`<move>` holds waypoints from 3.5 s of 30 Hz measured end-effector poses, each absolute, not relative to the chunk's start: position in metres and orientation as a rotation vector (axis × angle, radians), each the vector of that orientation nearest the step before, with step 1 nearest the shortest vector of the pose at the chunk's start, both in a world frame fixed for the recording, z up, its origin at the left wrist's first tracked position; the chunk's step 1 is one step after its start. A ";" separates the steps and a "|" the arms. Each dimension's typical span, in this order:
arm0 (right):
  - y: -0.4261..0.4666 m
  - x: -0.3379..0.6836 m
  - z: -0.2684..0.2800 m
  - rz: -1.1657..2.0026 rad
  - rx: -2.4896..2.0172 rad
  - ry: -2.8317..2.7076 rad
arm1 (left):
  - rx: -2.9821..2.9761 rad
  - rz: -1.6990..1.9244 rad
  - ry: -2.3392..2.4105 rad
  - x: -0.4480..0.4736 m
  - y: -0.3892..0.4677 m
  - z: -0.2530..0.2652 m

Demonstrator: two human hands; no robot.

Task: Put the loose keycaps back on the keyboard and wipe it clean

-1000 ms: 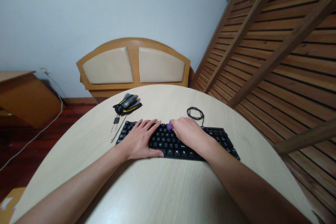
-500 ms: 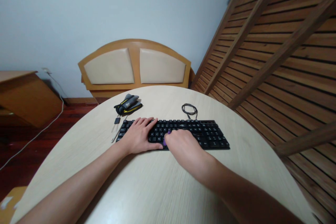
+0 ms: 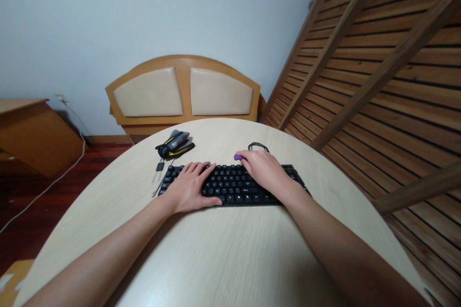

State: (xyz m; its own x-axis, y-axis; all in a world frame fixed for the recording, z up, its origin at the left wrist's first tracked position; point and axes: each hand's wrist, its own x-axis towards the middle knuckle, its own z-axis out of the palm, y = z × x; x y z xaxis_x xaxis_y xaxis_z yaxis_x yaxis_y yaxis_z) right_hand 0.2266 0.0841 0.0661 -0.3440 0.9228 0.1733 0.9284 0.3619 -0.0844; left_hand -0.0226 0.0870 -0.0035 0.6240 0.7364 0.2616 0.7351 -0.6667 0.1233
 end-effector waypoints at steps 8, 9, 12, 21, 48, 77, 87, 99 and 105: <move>0.093 0.230 0.047 0.061 -1.512 -2.659 | 2.811 0.468 1.281 -0.023 0.088 -0.004; 0.092 0.230 0.050 0.050 -1.506 -2.676 | 2.814 0.464 1.281 -0.023 0.088 -0.003; 0.091 0.231 0.056 0.039 -1.514 -2.710 | 2.814 0.471 1.284 -0.023 0.088 -0.004; 0.102 0.260 0.073 0.307 -1.489 -2.688 | 2.813 0.456 1.289 -0.022 0.088 -0.003; 0.062 0.218 0.085 0.015 -1.869 -2.792 | 2.801 0.456 1.289 -0.022 0.088 -0.003; 0.073 0.239 0.088 0.014 -1.696 -2.511 | 2.809 0.415 1.285 -0.023 0.088 -0.001; 0.080 0.224 0.060 -0.022 -1.591 -2.740 | 2.791 0.490 1.276 -0.023 0.087 -0.003; 0.053 0.206 0.086 0.096 -1.678 -2.875 | 2.785 0.472 1.273 -0.024 0.089 -0.005; 0.042 0.198 0.087 0.070 -1.699 -2.939 | 2.794 0.476 1.276 -0.024 0.089 -0.005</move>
